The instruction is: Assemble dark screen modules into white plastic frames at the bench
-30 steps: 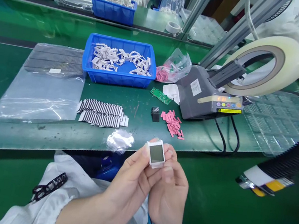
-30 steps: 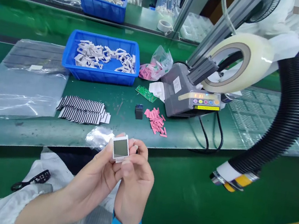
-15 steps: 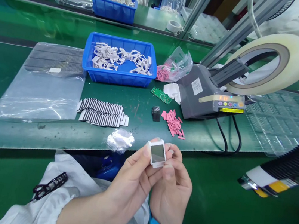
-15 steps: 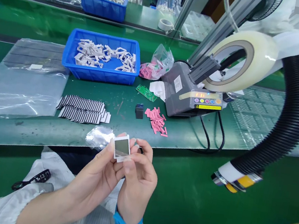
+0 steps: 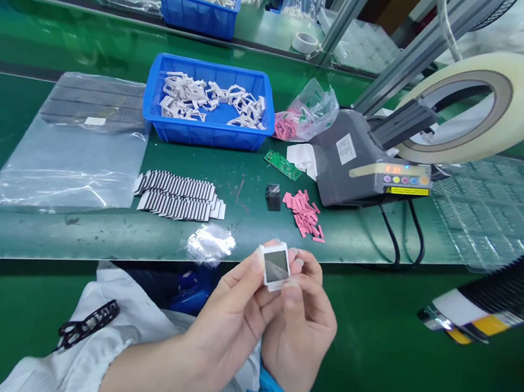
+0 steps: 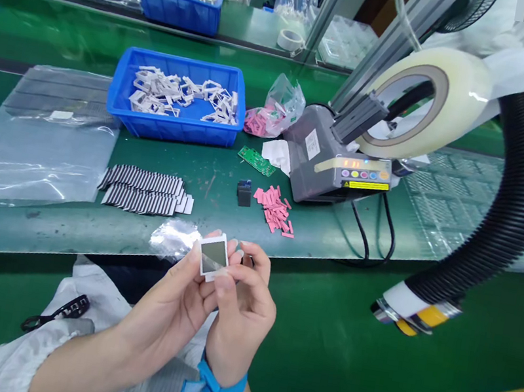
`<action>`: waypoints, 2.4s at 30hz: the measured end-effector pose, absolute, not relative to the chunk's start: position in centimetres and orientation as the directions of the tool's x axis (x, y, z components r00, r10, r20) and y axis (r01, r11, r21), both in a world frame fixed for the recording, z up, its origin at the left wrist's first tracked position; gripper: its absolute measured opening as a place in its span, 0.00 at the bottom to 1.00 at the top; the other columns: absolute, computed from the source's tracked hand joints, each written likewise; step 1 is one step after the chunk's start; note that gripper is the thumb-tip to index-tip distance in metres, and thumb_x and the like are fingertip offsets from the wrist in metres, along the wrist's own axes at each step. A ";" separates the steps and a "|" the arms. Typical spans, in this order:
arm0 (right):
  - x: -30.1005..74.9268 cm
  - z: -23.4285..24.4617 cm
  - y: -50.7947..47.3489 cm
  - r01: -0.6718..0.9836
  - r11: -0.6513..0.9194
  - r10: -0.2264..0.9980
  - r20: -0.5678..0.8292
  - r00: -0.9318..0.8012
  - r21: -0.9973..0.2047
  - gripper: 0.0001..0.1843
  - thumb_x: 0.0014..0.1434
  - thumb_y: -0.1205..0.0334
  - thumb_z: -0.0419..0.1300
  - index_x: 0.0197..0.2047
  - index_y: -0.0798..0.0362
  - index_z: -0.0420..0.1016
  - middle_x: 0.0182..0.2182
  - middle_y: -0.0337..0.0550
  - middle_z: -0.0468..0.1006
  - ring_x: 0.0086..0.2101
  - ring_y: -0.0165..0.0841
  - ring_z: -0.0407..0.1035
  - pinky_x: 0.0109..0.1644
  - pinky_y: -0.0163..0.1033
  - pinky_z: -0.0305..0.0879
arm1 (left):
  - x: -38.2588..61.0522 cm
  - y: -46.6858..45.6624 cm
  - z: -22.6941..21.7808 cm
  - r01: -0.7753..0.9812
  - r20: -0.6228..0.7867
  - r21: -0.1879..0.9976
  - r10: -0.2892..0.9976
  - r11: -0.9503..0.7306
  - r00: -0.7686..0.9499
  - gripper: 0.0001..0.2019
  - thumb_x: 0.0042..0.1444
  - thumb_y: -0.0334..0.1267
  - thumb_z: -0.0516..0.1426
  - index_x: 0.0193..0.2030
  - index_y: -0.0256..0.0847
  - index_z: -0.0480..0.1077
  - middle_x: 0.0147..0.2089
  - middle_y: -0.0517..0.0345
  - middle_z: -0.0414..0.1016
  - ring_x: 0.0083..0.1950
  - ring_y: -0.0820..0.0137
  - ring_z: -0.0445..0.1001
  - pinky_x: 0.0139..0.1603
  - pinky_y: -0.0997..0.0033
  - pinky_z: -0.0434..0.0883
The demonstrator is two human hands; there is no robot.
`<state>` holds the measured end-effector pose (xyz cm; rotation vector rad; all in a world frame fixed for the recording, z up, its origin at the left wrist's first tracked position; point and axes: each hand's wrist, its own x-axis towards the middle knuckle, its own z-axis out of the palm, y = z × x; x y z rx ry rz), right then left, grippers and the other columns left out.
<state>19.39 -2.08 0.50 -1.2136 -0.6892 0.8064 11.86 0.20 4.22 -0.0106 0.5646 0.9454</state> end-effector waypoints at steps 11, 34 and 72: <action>19.0 0.5 -2.0 0.067 0.230 0.779 0.225 0.585 -0.971 0.04 0.52 0.68 0.64 0.28 0.49 0.75 0.47 0.39 0.71 0.48 0.34 0.68 0.54 0.45 0.64 | 11.8 0.0 4.4 -0.777 -0.487 0.165 0.736 0.607 0.471 0.10 0.60 0.38 0.55 0.39 0.38 0.77 0.38 0.55 0.80 0.40 0.75 0.78 0.43 0.82 0.74; 21.5 2.1 -1.0 0.168 0.124 0.891 0.184 0.416 -0.978 0.10 0.54 0.66 0.64 0.40 0.48 0.74 0.30 0.37 0.80 0.31 0.31 0.75 0.34 0.35 0.74 | 10.6 -0.6 3.3 -0.546 -0.389 0.554 0.775 0.629 0.498 0.17 0.54 0.33 0.60 0.52 0.44 0.73 0.47 0.54 0.79 0.50 0.66 0.76 0.57 0.65 0.67; 26.2 -0.9 18.7 0.923 -0.184 0.973 0.069 0.219 -0.337 0.14 0.40 0.62 0.71 0.29 0.51 0.71 0.29 0.41 0.76 0.33 0.36 0.71 0.36 0.39 0.64 | 3.2 -1.2 -0.5 -0.462 -0.646 0.551 0.706 0.695 0.292 0.15 0.48 0.45 0.64 0.42 0.41 0.76 0.44 0.48 0.80 0.44 0.65 0.79 0.41 0.74 0.72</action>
